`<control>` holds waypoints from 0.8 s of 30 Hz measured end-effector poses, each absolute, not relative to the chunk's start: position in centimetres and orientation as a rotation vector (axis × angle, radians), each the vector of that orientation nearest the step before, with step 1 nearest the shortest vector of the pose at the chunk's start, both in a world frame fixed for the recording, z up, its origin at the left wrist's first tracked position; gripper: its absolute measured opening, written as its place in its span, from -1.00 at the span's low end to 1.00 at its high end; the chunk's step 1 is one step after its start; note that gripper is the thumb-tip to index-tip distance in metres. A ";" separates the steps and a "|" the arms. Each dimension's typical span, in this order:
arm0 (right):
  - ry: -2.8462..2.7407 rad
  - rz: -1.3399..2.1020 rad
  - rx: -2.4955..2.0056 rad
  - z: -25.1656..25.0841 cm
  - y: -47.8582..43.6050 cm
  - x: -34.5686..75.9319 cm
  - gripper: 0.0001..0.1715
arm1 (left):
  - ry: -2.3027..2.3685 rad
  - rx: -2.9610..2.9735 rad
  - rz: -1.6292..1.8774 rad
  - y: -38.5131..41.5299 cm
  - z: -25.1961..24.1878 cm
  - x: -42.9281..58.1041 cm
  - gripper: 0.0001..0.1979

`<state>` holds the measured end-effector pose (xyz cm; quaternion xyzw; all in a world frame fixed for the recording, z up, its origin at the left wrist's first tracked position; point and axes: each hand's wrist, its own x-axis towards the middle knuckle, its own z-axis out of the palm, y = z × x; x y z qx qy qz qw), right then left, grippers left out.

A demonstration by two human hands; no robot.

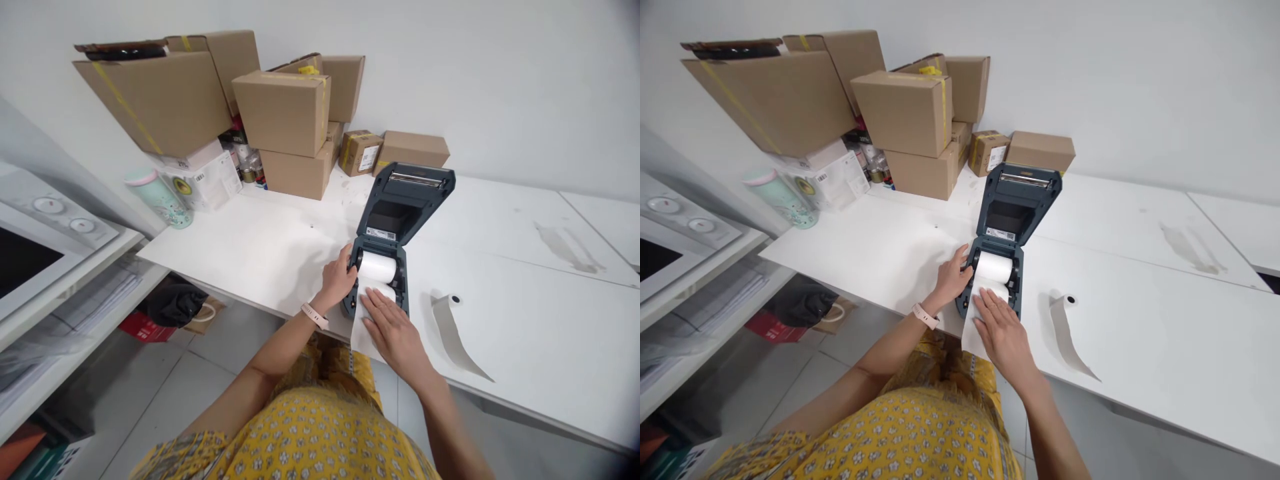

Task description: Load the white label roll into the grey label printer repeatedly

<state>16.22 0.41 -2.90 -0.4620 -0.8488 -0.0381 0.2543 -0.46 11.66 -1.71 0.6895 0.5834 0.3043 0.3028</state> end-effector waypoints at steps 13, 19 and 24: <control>-2.262 -0.200 -1.339 -2.9 -0.5 14.8 -0.29 | 1.577 1.747 0.841 11.3 -2.0 -0.3 -0.43; -2.232 -0.148 -1.356 -3.2 -0.7 14.5 -0.30 | 1.570 1.662 0.848 11.2 -1.7 -0.1 -0.45; -2.228 -0.081 -1.293 -2.9 -0.9 15.2 -0.27 | 1.271 1.421 1.011 8.1 -2.1 -0.7 -0.36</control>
